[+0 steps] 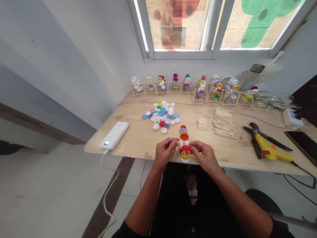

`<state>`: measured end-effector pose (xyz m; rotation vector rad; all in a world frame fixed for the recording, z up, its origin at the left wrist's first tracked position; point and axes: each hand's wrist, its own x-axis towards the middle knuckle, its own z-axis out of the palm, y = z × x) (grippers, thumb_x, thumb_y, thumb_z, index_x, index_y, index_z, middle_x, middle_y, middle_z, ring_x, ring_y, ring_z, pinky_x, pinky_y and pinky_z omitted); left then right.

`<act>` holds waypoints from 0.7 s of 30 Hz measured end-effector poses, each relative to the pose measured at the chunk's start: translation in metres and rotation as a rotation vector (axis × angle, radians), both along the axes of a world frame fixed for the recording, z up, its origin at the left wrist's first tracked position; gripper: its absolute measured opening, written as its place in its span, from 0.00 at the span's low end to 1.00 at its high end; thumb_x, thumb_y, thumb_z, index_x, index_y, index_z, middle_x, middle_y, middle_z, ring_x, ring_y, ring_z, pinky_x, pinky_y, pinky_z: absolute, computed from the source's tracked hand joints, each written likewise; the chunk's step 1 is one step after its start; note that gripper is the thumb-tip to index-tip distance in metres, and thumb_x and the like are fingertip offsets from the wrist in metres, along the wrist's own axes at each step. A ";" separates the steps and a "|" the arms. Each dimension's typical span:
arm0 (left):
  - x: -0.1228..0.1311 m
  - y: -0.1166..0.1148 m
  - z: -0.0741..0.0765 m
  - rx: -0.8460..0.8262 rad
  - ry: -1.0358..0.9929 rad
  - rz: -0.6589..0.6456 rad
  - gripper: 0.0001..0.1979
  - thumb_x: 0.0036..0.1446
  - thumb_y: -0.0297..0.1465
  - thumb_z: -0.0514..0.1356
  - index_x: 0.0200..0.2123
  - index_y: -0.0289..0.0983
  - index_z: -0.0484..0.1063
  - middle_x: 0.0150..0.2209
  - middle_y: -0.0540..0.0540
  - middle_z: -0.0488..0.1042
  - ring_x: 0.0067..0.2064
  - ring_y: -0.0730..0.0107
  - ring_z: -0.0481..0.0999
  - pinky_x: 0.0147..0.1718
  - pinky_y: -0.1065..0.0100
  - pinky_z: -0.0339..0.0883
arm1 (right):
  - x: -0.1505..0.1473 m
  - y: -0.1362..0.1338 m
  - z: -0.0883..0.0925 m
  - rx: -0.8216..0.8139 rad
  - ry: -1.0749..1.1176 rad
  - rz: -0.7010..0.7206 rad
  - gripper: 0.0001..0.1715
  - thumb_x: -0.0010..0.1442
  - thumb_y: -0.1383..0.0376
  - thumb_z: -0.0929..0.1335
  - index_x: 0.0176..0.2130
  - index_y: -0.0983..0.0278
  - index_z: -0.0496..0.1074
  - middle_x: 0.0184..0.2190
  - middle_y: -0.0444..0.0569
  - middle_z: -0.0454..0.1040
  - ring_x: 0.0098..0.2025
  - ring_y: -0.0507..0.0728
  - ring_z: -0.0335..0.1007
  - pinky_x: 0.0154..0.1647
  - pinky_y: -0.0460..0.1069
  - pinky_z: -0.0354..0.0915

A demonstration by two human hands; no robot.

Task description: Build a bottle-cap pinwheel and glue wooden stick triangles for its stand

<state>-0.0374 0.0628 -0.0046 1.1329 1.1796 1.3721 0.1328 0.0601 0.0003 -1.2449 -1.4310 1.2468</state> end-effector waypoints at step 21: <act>-0.018 -0.005 -0.013 -0.052 -0.091 0.234 0.14 0.45 0.32 0.66 0.38 0.34 0.77 0.30 0.47 0.75 0.31 0.74 0.69 0.32 0.72 0.63 | 0.017 0.009 0.008 -0.033 0.102 -0.176 0.20 0.51 0.52 0.69 0.36 0.65 0.75 0.28 0.47 0.76 0.28 0.52 0.68 0.30 0.47 0.64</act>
